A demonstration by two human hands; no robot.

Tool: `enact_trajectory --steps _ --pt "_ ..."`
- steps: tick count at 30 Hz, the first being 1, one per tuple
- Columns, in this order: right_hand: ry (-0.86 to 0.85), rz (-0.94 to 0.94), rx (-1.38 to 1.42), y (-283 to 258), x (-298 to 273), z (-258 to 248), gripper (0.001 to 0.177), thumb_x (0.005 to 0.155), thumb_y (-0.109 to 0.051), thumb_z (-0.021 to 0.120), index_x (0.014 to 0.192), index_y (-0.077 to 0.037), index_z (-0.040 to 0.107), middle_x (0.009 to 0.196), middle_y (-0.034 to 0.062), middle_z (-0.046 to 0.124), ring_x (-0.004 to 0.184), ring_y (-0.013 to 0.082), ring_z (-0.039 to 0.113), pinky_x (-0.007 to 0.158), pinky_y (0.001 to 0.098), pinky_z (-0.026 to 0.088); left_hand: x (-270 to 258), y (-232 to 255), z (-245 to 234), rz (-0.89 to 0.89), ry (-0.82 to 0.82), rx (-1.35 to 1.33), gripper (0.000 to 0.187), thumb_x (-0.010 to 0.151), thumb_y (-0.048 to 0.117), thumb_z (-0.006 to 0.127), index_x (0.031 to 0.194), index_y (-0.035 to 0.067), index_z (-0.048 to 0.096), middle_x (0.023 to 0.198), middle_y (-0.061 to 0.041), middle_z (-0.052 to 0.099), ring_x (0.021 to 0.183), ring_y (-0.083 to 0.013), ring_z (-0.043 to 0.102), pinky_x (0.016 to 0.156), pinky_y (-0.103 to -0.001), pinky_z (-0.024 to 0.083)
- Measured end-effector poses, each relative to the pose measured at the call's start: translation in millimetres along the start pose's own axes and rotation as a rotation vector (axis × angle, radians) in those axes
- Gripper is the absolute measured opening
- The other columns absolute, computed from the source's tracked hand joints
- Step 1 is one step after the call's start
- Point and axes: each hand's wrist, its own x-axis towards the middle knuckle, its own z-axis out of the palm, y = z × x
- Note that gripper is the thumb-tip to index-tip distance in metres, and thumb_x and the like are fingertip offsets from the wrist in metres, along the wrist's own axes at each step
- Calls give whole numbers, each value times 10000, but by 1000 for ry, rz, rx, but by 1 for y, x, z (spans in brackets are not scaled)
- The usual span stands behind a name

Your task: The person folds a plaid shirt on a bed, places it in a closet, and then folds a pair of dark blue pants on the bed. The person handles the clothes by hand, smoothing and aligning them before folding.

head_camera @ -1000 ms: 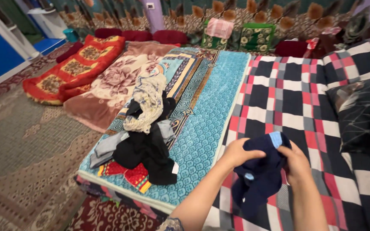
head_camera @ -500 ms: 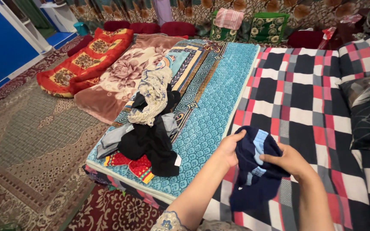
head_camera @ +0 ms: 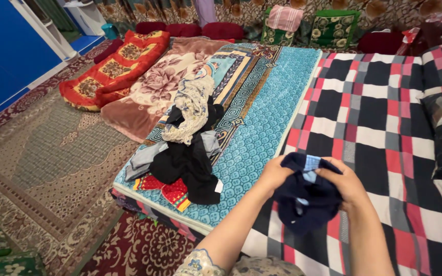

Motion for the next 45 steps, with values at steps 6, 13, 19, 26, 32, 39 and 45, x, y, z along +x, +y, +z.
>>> enact_trajectory --steps 6,13,19,26,32,39,45 --pt "-189 -6 -603 -30 -11 -17 724 612 -154 974 1295 -98 740 1088 291 765 1007 387 698 844 478 556 4 -31 15 -268 -127 -835 474 830 20 714 1290 135 701 937 -122 710 764 -250 734 671 -335 649" --pt "254 -98 -1125 43 44 -48 302 838 -406 766 1139 -382 788 970 100 806 1003 349 759 827 449 606 -48 29 3 -365 -210 -948 454 844 36 741 1289 84 671 923 -172 728 741 -299 769 600 -392 656" --pt "310 14 25 30 24 -27 412 874 -88 600 1195 -293 758 1012 80 683 946 268 583 863 338 485 -40 36 -5 63 -325 29 777 603 403 925 1298 145 696 1157 -194 702 1128 -329 658 919 -405 538" --pt "-59 42 110 -10 -18 -20 478 761 -28 792 1223 -122 711 909 129 645 769 233 641 614 355 551 7 -17 21 -218 -212 -707 446 849 31 718 1271 174 728 996 -176 729 805 -300 748 657 -384 650" --pt "-179 129 -149 -12 -15 -32 500 752 -97 807 1227 -35 663 1052 133 707 909 255 657 793 401 549 -19 9 12 -299 -224 -808 330 811 22 615 1107 127 717 837 -59 732 671 -171 685 520 -295 519" --pt "63 67 185 31 8 -45 230 896 -136 709 1125 -157 688 961 30 720 821 172 685 691 308 557 -67 55 -7 -177 -529 -671 363 792 195 811 1101 124 634 926 -93 718 789 -194 705 665 -316 572" --pt "141 276 542 54 15 -43 81 850 -107 751 912 -145 715 798 37 728 695 198 768 637 317 628 -6 -21 39 -128 -317 -336 497 753 150 897 1218 91 730 1022 -186 720 868 -290 712 645 -348 605"
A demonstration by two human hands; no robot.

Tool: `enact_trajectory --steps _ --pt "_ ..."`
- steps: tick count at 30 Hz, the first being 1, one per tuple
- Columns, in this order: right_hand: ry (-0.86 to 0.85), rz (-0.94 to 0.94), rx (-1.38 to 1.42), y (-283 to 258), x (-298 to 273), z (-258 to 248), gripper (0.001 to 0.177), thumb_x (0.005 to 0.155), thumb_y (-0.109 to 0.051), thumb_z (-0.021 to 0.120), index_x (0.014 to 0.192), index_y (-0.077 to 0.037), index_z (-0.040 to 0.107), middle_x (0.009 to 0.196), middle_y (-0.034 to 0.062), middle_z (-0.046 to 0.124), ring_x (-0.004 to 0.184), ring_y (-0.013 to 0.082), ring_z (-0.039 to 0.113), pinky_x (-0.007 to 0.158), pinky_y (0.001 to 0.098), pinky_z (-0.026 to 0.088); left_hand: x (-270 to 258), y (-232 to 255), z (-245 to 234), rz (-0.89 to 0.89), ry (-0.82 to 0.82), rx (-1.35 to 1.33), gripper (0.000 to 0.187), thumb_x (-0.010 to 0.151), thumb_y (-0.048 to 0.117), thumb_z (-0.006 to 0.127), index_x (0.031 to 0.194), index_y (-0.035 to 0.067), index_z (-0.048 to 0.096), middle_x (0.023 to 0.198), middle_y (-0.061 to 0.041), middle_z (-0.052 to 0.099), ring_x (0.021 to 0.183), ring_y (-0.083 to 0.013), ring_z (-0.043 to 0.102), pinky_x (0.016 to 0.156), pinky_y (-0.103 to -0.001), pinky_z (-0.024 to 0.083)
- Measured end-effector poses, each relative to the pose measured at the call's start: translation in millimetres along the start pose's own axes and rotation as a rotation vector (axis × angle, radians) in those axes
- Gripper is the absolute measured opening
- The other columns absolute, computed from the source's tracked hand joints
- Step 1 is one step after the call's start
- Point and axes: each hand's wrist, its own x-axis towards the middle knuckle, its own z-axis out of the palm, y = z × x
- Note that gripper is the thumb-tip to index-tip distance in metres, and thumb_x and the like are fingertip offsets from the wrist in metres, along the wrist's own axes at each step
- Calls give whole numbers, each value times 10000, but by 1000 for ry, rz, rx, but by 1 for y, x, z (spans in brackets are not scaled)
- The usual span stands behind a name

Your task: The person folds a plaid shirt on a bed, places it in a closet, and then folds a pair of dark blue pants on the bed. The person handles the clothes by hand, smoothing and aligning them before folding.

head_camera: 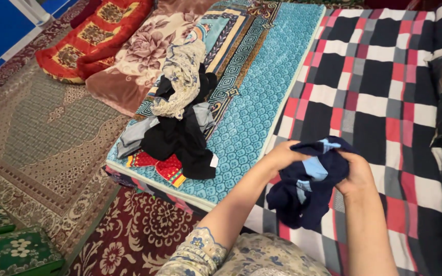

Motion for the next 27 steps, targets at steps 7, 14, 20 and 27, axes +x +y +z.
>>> enact_trajectory --steps 7,14,20,27 --pt "-175 -204 -385 0 19 -19 322 863 -70 729 1178 -135 712 938 87 687 827 222 715 733 381 610 -39 18 2 -112 -48 -608 458 862 67 799 1297 170 698 983 -86 739 814 -225 758 730 -343 652" --pt "163 -379 -743 17 -26 13 444 841 -315 869 1216 -138 712 969 124 689 879 289 658 711 404 541 -54 17 24 -183 -9 -659 366 844 225 883 1149 87 736 932 -160 762 757 -267 768 625 -395 652" --pt "260 -1149 -1118 21 -68 42 469 845 -105 814 1267 -42 619 1148 167 612 1050 397 621 900 481 538 -37 16 38 -144 222 -354 529 861 380 839 1304 138 680 1013 -171 710 867 -226 712 656 -334 606" --pt "233 -1192 -1147 78 1 6 168 943 -57 675 1102 -2 678 983 189 687 972 397 675 863 463 553 -30 24 48 5 336 318 592 846 492 722 1381 251 648 1427 -89 620 1346 -325 563 1114 -443 478"
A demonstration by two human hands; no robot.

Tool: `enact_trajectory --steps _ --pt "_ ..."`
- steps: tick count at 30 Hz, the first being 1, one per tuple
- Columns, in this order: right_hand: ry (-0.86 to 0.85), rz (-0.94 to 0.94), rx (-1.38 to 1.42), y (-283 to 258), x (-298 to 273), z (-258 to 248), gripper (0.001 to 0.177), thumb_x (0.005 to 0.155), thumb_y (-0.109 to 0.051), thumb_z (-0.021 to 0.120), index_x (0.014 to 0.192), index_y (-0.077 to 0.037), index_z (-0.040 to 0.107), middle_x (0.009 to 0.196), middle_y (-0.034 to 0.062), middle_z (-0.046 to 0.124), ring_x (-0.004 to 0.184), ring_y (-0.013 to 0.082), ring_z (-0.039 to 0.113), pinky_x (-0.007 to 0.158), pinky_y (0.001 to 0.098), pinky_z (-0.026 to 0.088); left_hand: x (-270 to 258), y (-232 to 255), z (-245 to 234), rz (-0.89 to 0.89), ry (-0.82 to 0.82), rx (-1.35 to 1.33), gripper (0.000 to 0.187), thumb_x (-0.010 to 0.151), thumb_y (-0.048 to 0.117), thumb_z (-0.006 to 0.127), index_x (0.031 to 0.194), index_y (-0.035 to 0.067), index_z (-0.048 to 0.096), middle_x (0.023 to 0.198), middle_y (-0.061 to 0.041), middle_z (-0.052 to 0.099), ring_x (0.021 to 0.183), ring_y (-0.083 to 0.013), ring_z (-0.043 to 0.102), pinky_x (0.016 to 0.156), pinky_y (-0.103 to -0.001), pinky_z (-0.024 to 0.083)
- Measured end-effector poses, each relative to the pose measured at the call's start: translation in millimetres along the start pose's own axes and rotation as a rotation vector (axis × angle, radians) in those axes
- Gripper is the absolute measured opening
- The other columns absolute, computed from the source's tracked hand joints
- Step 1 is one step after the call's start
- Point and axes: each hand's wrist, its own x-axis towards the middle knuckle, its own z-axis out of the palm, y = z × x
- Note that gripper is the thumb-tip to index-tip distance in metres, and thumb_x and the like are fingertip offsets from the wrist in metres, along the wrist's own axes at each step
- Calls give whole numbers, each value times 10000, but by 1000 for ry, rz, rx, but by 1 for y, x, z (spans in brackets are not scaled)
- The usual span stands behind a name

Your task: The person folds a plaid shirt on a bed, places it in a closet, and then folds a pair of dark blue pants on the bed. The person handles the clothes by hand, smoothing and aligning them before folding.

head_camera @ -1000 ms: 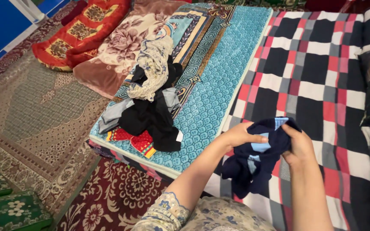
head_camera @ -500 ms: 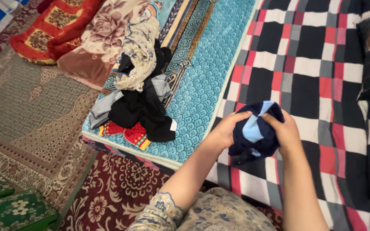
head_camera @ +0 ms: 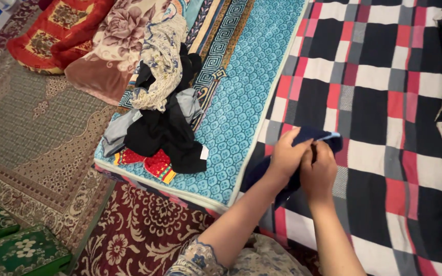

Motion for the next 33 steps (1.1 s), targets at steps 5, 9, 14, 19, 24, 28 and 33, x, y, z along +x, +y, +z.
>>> enact_trajectory --steps 5,9,14,19,24,28,33 --pt "-56 -81 -39 -6 10 -7 135 919 -19 622 1034 34 666 923 247 644 942 485 631 845 548 531 -26 23 -12 -28 -81 62 412 846 518 683 1232 374 695 1152 22 727 1158 -224 675 1005 -371 545" --pt "-354 -48 -346 -6 25 -2 179 894 -133 597 958 -31 731 899 184 706 953 421 674 865 506 542 -5 -14 -2 48 -114 107 312 814 490 713 1090 346 722 986 21 743 1051 -201 706 920 -345 564" --pt "-840 162 -677 49 15 31 273 859 -311 609 862 -130 813 892 111 788 984 339 746 872 445 587 -9 -6 -11 84 -131 -15 297 806 469 765 1052 304 756 875 -17 753 939 -171 720 825 -335 566" --pt "-673 195 -388 29 -5 8 175 845 -264 664 863 -105 735 819 168 687 923 399 687 839 517 561 18 -15 -34 -46 38 -50 385 841 496 780 1117 227 767 1046 -85 771 1070 -244 716 889 -387 567" --pt "-196 -81 113 -3 6 -14 221 854 -140 850 1068 -135 795 939 89 770 924 305 736 797 402 584 37 -18 -72 -186 150 103 552 917 633 619 1228 192 735 1235 -148 724 1253 -356 637 1023 -470 517" --pt "-174 348 421 -31 24 -38 143 1020 -219 738 1110 -112 771 758 65 699 713 153 672 676 303 544 42 -43 -82 -211 88 285 712 839 783 610 1225 194 711 1203 -133 728 1231 -351 657 1004 -480 525" --pt "164 842 964 -31 32 -32 113 1088 -184 627 982 -144 630 723 -13 637 569 50 644 531 95 535 -10 -2 -77 71 231 383 551 903 542 690 1282 151 604 1155 -148 653 1216 -437 605 1048 -587 484"
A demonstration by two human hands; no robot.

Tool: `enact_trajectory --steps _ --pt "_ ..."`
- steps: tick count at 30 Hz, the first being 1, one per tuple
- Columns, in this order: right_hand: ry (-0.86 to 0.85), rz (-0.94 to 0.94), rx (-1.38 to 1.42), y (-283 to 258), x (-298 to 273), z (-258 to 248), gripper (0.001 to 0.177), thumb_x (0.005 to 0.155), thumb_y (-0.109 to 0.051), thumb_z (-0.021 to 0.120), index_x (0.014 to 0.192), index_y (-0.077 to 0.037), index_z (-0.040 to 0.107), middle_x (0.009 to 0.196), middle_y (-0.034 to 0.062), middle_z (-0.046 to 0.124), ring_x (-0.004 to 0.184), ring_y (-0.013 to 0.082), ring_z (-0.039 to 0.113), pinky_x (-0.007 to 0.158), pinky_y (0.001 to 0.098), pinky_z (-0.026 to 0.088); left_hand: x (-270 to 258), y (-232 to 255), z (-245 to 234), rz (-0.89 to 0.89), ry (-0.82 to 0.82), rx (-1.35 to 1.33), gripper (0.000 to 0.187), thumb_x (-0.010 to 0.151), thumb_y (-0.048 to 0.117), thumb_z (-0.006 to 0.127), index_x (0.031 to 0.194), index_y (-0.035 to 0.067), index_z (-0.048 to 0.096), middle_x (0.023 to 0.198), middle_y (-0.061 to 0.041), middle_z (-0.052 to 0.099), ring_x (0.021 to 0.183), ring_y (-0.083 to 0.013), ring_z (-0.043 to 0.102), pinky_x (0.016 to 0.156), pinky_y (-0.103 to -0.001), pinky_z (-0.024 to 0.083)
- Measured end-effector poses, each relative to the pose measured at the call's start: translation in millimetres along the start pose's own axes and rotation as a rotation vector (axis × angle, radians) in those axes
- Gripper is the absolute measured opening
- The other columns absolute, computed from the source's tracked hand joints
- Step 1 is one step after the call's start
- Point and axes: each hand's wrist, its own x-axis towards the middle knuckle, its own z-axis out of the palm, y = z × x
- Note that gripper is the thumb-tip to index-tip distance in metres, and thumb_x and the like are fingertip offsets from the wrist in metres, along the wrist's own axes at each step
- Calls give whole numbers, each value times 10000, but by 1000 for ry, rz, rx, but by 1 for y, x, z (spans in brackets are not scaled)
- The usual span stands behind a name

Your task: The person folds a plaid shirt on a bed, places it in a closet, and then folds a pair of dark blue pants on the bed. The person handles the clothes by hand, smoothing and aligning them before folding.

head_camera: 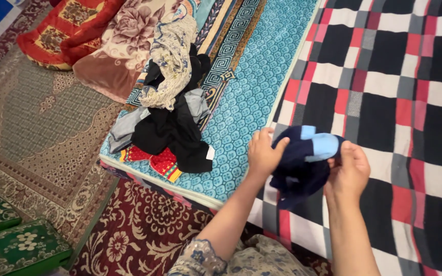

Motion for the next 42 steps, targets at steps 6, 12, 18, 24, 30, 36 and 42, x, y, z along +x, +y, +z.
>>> enact_trajectory --steps 6,12,18,24,30,36,42 --pt "16 75 30 -3 2 9 131 1066 -214 674 975 -133 627 788 28 699 615 88 709 601 129 644 -46 21 21 675 288 53 602 796 626 682 1187 169 647 892 -1 615 902 -249 691 808 -382 569" --pt "-118 140 58 -37 -13 27 119 1023 -193 727 995 -91 672 798 49 725 618 89 720 653 199 684 -33 11 18 306 -75 78 403 945 412 648 1303 231 600 1043 -38 660 1017 -307 692 904 -481 575" --pt "-276 -194 -265 -66 -20 26 234 1085 -169 647 1279 -42 677 1054 82 709 885 116 698 845 279 640 8 -3 51 81 -147 -710 320 997 157 621 1305 126 699 955 -94 739 687 -149 699 660 -260 567" --pt "-333 -505 -1019 -58 -9 9 535 777 -272 936 1235 -63 754 1087 177 733 941 354 730 800 409 605 -4 18 37 -20 -193 -1212 238 1061 172 588 1237 63 707 876 -14 678 699 -67 629 624 -175 523" --pt "-330 -30 -305 -42 13 -23 203 1028 -129 645 1223 -79 673 790 9 655 647 117 691 535 243 591 39 -18 80 25 -301 -1069 150 949 276 774 956 127 783 695 0 721 594 -50 688 513 -163 549" --pt "-310 163 -14 -54 -4 -10 213 1075 -217 605 1235 -95 673 941 68 732 838 177 750 796 343 628 58 -53 101 -89 -349 -1014 276 916 317 834 1042 82 761 762 -60 754 658 -85 723 554 -210 586" --pt "-263 187 13 -48 -5 -10 212 1075 -239 617 1226 -98 666 985 72 744 895 192 758 863 362 628 32 -40 71 -22 -473 -1028 245 917 329 833 1033 130 751 820 -15 749 731 -54 718 615 -176 592"
